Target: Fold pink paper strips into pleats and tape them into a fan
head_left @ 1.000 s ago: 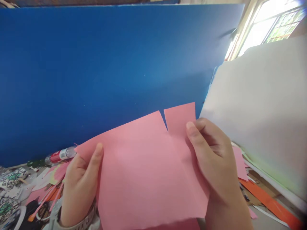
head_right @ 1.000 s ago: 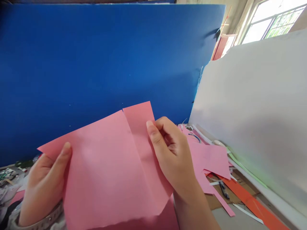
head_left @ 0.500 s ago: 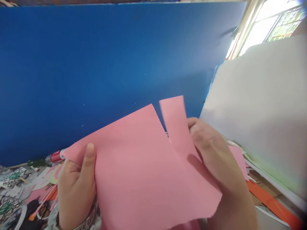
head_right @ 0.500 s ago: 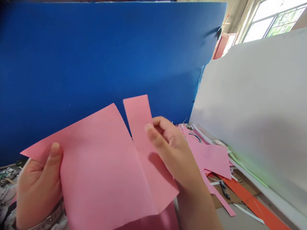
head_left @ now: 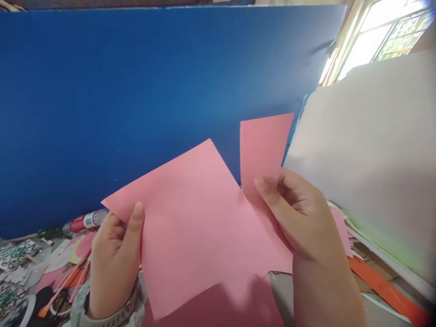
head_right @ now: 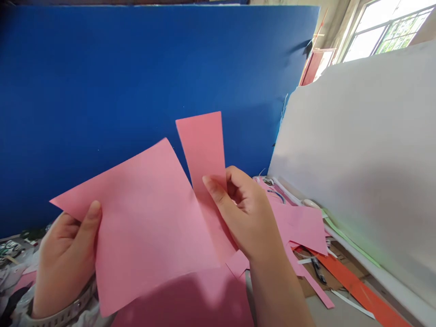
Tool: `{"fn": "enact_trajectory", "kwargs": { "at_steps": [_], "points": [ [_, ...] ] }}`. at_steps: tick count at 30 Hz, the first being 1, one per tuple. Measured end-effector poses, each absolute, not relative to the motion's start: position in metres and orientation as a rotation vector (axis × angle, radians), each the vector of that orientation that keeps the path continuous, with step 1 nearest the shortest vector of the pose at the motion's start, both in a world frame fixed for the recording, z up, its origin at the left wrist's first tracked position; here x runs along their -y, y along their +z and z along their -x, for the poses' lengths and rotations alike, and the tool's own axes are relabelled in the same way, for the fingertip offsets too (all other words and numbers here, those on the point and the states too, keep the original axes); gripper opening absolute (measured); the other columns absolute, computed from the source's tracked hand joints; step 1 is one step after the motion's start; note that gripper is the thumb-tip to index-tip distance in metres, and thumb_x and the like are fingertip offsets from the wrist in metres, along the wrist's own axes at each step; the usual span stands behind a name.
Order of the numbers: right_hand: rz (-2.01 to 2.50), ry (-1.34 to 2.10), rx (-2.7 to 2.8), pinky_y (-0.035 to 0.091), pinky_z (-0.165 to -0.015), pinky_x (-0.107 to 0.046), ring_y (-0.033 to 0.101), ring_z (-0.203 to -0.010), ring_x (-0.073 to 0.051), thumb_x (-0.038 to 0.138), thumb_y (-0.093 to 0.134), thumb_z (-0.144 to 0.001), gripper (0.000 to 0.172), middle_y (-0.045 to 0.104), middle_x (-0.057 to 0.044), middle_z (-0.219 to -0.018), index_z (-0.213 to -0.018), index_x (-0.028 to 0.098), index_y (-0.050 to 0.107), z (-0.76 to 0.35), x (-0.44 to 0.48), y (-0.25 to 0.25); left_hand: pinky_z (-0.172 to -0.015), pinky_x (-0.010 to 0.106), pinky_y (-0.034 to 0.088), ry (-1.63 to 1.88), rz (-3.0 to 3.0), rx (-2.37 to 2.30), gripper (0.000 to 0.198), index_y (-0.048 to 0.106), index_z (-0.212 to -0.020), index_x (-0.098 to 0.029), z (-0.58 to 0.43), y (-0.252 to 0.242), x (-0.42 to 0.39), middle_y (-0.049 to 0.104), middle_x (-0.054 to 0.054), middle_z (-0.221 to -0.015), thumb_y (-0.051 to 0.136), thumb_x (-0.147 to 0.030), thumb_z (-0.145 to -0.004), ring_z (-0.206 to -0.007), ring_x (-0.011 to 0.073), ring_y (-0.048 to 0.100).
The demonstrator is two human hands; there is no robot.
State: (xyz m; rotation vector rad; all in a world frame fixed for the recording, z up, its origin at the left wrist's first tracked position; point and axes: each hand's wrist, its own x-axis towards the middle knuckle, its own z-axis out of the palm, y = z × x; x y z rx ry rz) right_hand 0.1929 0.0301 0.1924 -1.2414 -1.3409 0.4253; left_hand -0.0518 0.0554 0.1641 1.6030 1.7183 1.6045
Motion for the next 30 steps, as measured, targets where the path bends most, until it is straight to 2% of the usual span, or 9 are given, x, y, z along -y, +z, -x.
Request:
{"fn": "enact_trajectory", "kwargs": {
  "at_steps": [7, 12, 15, 18, 21, 25, 30],
  "points": [
    [1.285, 0.326, 1.394, 0.03, -0.044, -0.024, 0.046, -0.055, -0.012, 0.042, 0.055, -0.084, 0.035, 0.041, 0.003, -0.058, -0.061, 0.022, 0.038, -0.188, -0.029, 0.195, -0.041, 0.022, 0.037, 1.569, -1.77, -1.868, 0.039, 0.054, -0.068, -0.021, 0.057, 0.169, -0.055, 0.052, -0.004, -0.059, 0.05, -0.058, -0.079, -0.051, 0.0133, 0.05],
    [1.311, 0.208, 1.371, 0.026, -0.043, -0.024, 0.033, -0.049, -0.01, 0.042, 0.053, -0.085, 0.038, 0.031, 0.005, -0.055, -0.059, 0.022, 0.034, -0.188, -0.03, 0.192, -0.045, 0.025, 0.038, 1.535, -1.801, -1.997, 0.041, 0.053, -0.067, -0.021, 0.058, 0.172, -0.053, 0.053, -0.003, -0.06, 0.047, -0.059, -0.08, -0.052, 0.0149, 0.052],
    [1.274, 0.246, 1.341, 0.029, -0.045, -0.023, 0.036, -0.052, -0.01, 0.044, 0.05, -0.087, 0.032, 0.036, 0.004, -0.059, -0.064, 0.022, 0.042, -0.193, -0.031, 0.19, -0.048, 0.026, 0.037, 1.546, -1.824, -2.051, 0.04, 0.055, -0.07, -0.022, 0.06, 0.172, -0.053, 0.053, -0.003, -0.063, 0.046, -0.059, -0.082, -0.054, 0.0154, 0.052],
    [1.234, 0.484, 1.461, 0.033, -0.047, -0.023, 0.041, -0.057, -0.011, 0.047, 0.048, -0.087, 0.027, 0.042, 0.003, -0.065, -0.075, 0.023, 0.05, -0.197, -0.029, 0.191, -0.051, 0.027, 0.037, 1.578, -1.821, -2.06, 0.037, 0.058, -0.073, -0.022, 0.063, 0.171, -0.054, 0.054, -0.003, -0.066, 0.046, -0.056, -0.083, -0.057, 0.0157, 0.053],
    [1.328, 0.607, 1.577, 0.032, -0.048, -0.023, 0.04, -0.057, -0.011, 0.047, 0.047, -0.087, 0.032, 0.041, 0.003, -0.063, -0.068, 0.021, 0.046, -0.197, -0.028, 0.194, -0.054, 0.027, 0.038, 1.622, -1.82, -2.036, 0.031, 0.061, -0.079, -0.024, 0.068, 0.169, -0.054, 0.058, -0.002, -0.072, 0.048, -0.051, -0.085, -0.06, 0.0154, 0.053],
    [1.428, 0.532, 1.522, 0.027, -0.044, -0.021, 0.031, -0.05, -0.008, 0.048, 0.047, -0.087, 0.04, 0.028, 0.006, -0.056, -0.061, 0.021, 0.033, -0.191, -0.028, 0.197, -0.053, 0.027, 0.037, 1.697, -1.813, -2.014, 0.031, 0.06, -0.076, -0.022, 0.073, 0.167, -0.056, 0.055, -0.003, -0.067, 0.048, -0.049, -0.085, -0.059, 0.0152, 0.052],
    [1.402, 0.564, 1.476, 0.03, -0.041, -0.019, 0.033, -0.046, -0.007, 0.047, 0.05, -0.086, 0.037, 0.032, 0.007, -0.052, -0.063, 0.021, 0.036, -0.189, -0.027, 0.197, -0.056, 0.027, 0.037, 1.743, -1.832, -1.974, 0.027, 0.062, -0.083, -0.023, 0.072, 0.167, -0.056, 0.06, -0.002, -0.073, 0.048, -0.046, -0.086, -0.066, 0.0171, 0.056]
  ]
}}
